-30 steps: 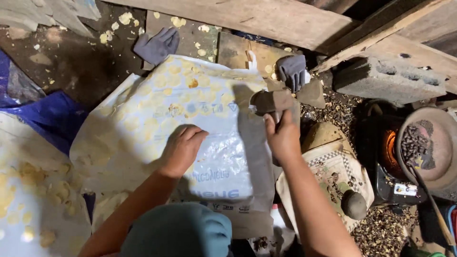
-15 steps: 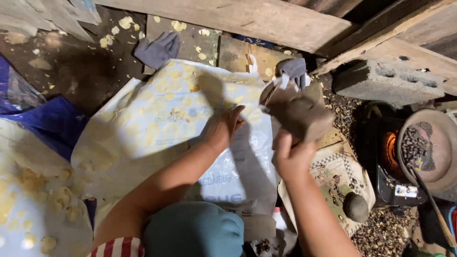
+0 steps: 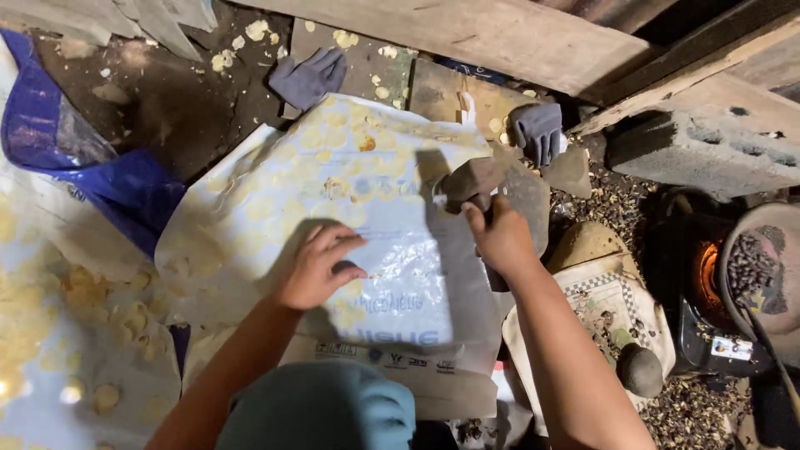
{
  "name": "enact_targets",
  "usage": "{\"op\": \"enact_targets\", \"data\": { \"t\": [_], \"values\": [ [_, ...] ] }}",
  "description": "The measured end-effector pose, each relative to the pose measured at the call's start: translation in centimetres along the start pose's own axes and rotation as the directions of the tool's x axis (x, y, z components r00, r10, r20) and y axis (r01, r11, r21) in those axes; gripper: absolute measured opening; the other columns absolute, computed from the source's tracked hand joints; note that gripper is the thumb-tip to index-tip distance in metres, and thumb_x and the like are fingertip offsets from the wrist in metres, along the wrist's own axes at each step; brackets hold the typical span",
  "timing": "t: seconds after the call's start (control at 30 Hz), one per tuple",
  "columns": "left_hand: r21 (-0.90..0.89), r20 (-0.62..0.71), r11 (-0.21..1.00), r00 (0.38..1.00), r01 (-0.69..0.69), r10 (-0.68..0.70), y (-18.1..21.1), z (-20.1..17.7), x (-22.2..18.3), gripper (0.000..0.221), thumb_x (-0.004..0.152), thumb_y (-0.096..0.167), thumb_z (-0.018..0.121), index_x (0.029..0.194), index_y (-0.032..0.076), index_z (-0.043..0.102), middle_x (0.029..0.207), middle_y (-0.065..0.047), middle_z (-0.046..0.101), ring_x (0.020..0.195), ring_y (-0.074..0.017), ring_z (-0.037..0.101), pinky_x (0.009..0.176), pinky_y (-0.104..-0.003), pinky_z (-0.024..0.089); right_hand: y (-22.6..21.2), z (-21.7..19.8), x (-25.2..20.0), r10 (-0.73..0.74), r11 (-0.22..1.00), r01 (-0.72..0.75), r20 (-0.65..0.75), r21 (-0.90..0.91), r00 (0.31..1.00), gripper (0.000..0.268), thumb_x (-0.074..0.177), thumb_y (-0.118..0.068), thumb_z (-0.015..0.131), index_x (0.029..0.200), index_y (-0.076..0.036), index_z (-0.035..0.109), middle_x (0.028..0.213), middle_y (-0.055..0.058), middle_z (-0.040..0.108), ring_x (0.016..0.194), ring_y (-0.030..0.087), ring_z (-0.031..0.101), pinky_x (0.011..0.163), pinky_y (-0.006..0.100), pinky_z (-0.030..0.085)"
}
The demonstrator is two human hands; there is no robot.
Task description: Roasting beans in a pan, crushing items with a stone, and using a mallet on a bag.
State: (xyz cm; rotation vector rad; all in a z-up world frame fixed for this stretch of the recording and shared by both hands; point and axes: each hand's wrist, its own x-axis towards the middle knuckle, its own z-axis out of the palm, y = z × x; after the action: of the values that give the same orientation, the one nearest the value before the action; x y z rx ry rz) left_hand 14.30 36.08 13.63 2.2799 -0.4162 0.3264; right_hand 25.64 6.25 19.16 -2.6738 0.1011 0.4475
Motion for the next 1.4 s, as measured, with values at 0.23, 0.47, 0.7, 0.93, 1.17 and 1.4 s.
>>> {"op": "enact_targets", "data": {
  "t": [0.23, 0.47, 0.7, 0.93, 1.17, 1.4],
  "values": [
    [0.319, -0.075, 0.948, 0.997, 0.005, 0.02, -3.0, 4.9, -0.9, 0.018, 0.095, 0.024, 0.067, 0.112, 0.025, 0.073, 0.109, 0.003, 0.065, 0.1, -0.0174, 0.065, 0.092, -0.03, 0.051, 3.2, 5.2, -1.3, -0.042, 0.999, 0.036, -0.22, -0.031, 0.975, 0.05, 0.101, -0.052, 0.059, 0.109, -0.004, 0.051, 0.076, 0.032, 0.069, 0.08, 0.051, 0.072, 0.067, 0.059, 0.059],
    [0.24, -0.015, 0.97, 0.999, 0.044, -0.042, -3.3, 14.3, 6.0, 0.025, 0.096, 0.024, 0.061, 0.119, 0.017, 0.064, 0.105, -0.01, 0.067, 0.107, -0.0326, 0.064, 0.089, -0.047, 0.055, -0.9, -1.6, -3.9, 0.003, 0.988, 0.008, -0.074, 0.153, 0.997, 0.046, 0.095, -0.05, 0.063, 0.106, -0.006, 0.055, 0.077, 0.028, 0.071, 0.089, 0.052, 0.07, 0.078, 0.062, 0.055],
    [0.553, 0.041, 0.77, 0.912, 0.319, -0.407, -1.5, 12.3, 8.0, 0.048, 0.088, 0.015, 0.064, 0.133, -0.002, 0.059, 0.107, -0.023, 0.069, 0.102, -0.0397, 0.071, 0.082, -0.05, 0.06, 0.9, 4.8, -4.6, -0.022, 0.983, 0.062, -0.222, 0.173, 0.975, 0.039, 0.092, -0.043, 0.07, 0.083, -0.005, 0.068, 0.068, 0.022, 0.072, 0.076, 0.045, 0.073, 0.06, 0.053, 0.058],
    [0.325, -0.117, 0.946, 0.992, -0.003, 0.043, -0.9, 7.9, 5.7, 0.053, 0.091, 0.013, 0.067, 0.141, 0.004, 0.054, 0.131, -0.018, 0.06, 0.128, -0.0365, 0.056, 0.115, -0.046, 0.039, 1.0, 8.7, -2.6, -0.081, 0.997, 0.081, -0.016, 0.003, 0.997, 0.052, 0.099, -0.052, 0.052, 0.117, -0.004, 0.05, 0.09, 0.026, 0.073, 0.087, 0.046, 0.073, 0.076, 0.058, 0.059],
    [0.352, -0.038, 0.936, 0.999, -0.021, 0.037, 1.1, 8.1, 5.6, 0.049, 0.095, 0.004, 0.055, 0.143, -0.003, 0.05, 0.143, -0.024, 0.056, 0.139, -0.0425, 0.05, 0.119, -0.053, 0.034, 1.3, 7.9, -3.5, -0.168, 0.984, 0.165, 0.039, 0.061, 0.985, 0.046, 0.098, -0.046, 0.053, 0.116, -0.005, 0.043, 0.097, 0.025, 0.069, 0.086, 0.048, 0.073, 0.075, 0.058, 0.059],
    [0.216, -0.088, 0.975, 0.994, -0.05, 0.071, -0.3, 8.6, 5.0, 0.039, 0.106, 0.009, 0.037, 0.138, -0.006, 0.055, 0.14, -0.026, 0.056, 0.138, -0.0464, 0.049, 0.12, -0.051, 0.034, 3.3, -1.1, -6.1, -0.217, 0.963, 0.263, 0.415, -0.055, 0.883, 0.039, 0.106, -0.039, 0.034, 0.123, -0.009, 0.052, 0.108, 0.017, 0.069, 0.095, 0.043, 0.073, 0.085, 0.061, 0.057]
  ]
}}
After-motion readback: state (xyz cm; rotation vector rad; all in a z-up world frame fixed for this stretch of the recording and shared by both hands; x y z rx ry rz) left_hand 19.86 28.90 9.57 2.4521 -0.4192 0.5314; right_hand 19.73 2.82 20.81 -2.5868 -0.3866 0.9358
